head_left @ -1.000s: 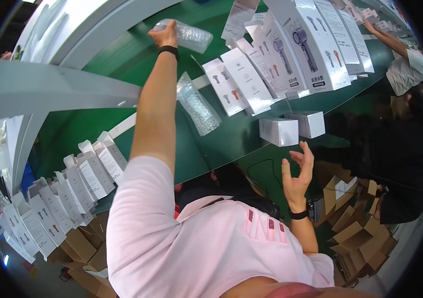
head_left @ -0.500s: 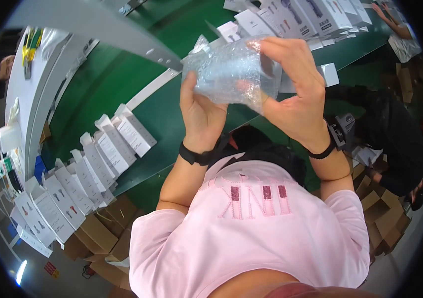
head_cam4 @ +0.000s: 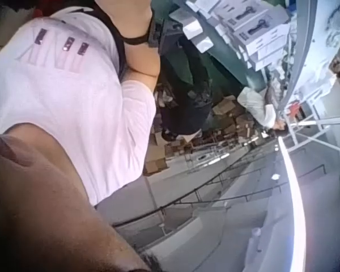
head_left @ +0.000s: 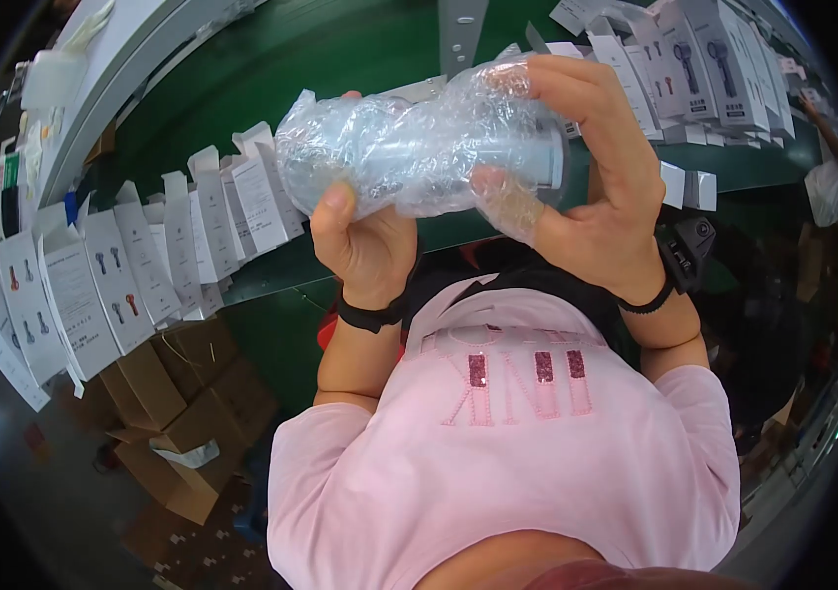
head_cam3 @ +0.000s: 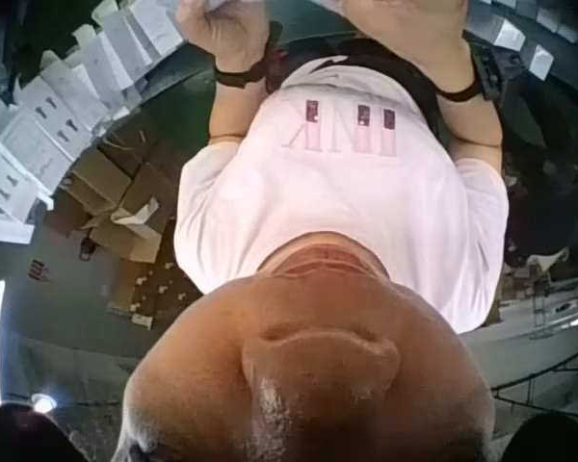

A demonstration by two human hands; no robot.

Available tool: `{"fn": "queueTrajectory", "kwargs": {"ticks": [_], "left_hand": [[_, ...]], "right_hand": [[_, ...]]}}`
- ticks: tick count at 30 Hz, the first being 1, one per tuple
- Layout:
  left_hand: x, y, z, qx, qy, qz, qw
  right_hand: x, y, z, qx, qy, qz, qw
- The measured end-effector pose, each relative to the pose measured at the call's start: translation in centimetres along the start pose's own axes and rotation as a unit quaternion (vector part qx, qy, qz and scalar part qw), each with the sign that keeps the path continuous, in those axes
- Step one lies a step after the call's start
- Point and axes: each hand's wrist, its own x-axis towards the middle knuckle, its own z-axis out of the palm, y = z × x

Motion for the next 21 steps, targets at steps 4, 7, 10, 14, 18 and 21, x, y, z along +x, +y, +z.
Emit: {"fn": "queueTrajectory", "kwargs": {"ticks": [4, 7, 10, 14, 18, 21], "left_hand": [[0.1, 1.1, -0.5, -0.019, 0.053, 0.017, 0.998], [0.3, 3.0, -2.7, -0.031, 0.086, -0.008, 0.996], [0.9, 3.0, -5.0, 0.014, 0.12, -0.034, 0.992], [1.4, 3.3, -10.2, -0.035, 0.115, -0.072, 0.99], [-1.1, 3.5, -13.5, 0.142, 0.166, -0.072, 0.973], [-5.1, 2.3, -17.2, 0.138, 0.069, -0.17, 0.973]], "right_hand": [[0.8, 0.7, 1.3, 0.067, -0.026, -0.002, 0.997], [1.9, 1.5, 2.1, 0.161, 0.03, -0.048, 0.985], [2.7, 0.8, 4.7, 0.018, -0.253, 0.048, 0.966], [1.8, 6.8, 12.9, 0.191, -0.301, 0.31, 0.881], [2.8, 16.3, 23.0, 0.313, -0.105, 0.515, 0.791], [6.0, 24.9, 30.7, 0.32, -0.031, 0.497, 0.806]]}}
